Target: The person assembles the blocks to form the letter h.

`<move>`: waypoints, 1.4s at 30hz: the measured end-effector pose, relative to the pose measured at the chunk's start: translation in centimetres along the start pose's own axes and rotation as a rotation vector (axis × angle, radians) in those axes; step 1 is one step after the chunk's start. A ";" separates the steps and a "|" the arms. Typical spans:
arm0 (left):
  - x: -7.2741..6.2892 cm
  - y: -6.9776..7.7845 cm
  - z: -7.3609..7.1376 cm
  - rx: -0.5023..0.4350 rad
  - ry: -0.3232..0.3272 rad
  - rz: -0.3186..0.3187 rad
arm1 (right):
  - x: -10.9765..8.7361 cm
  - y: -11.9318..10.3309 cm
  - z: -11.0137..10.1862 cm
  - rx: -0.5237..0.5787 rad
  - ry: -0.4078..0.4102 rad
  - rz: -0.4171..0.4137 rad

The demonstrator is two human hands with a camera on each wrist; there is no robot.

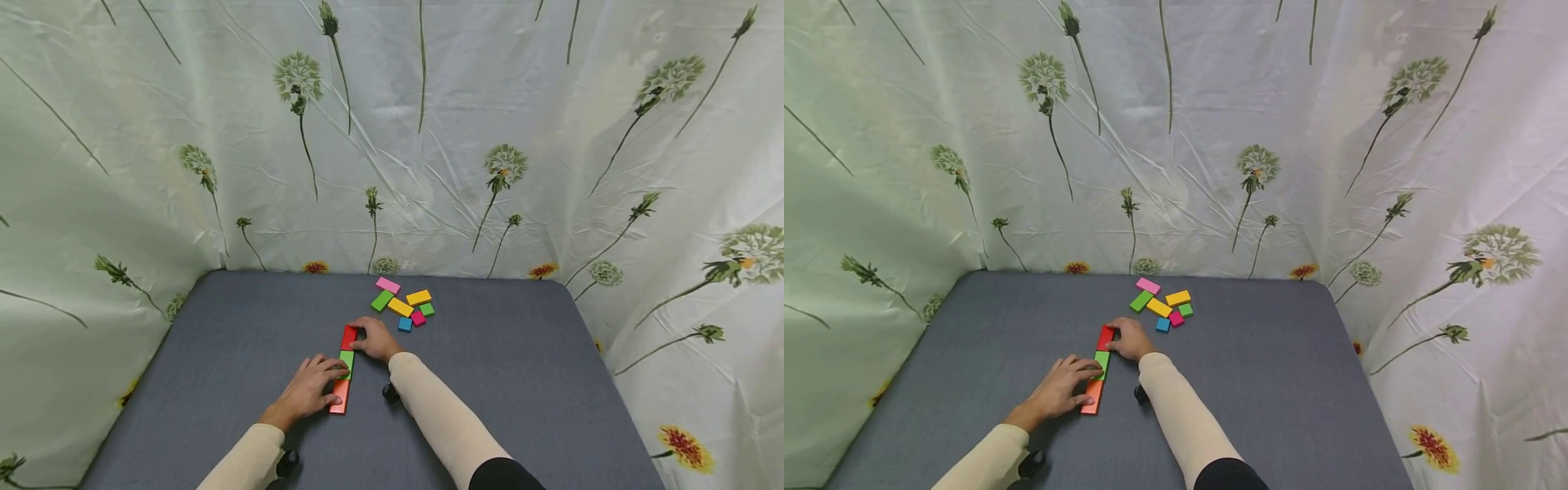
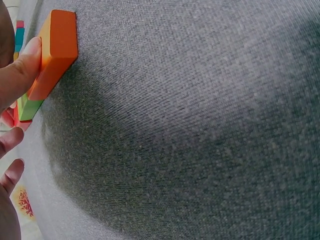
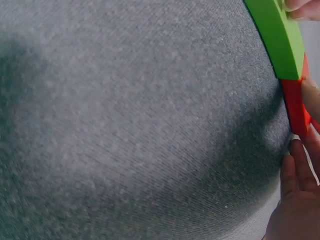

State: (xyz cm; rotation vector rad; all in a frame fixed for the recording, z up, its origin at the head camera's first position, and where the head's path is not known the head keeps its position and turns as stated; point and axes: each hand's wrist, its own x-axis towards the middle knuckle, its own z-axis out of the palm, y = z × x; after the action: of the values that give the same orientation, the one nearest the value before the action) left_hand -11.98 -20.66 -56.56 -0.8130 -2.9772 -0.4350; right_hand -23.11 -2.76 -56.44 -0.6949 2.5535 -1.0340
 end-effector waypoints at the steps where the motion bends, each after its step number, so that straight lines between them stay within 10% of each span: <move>1: 0.0 0.0 0.0 -0.003 -0.001 0.000 | 0.0 0.0 0.0 -0.003 0.001 -0.004; 32: 0.2 -0.3 -0.2 -0.013 -0.024 -0.008 | 0.2 0.7 0.0 0.049 0.006 -0.055; 42: 0.1 -0.4 -0.1 -0.033 -0.010 0.024 | -0.7 2.3 -2.9 0.030 0.316 -0.009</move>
State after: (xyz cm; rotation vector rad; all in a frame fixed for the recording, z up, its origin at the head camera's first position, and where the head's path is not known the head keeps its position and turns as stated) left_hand -12.30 -21.02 -56.53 -0.8557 -2.9737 -0.4812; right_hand -24.52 0.69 -56.03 -0.5740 2.7927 -1.2707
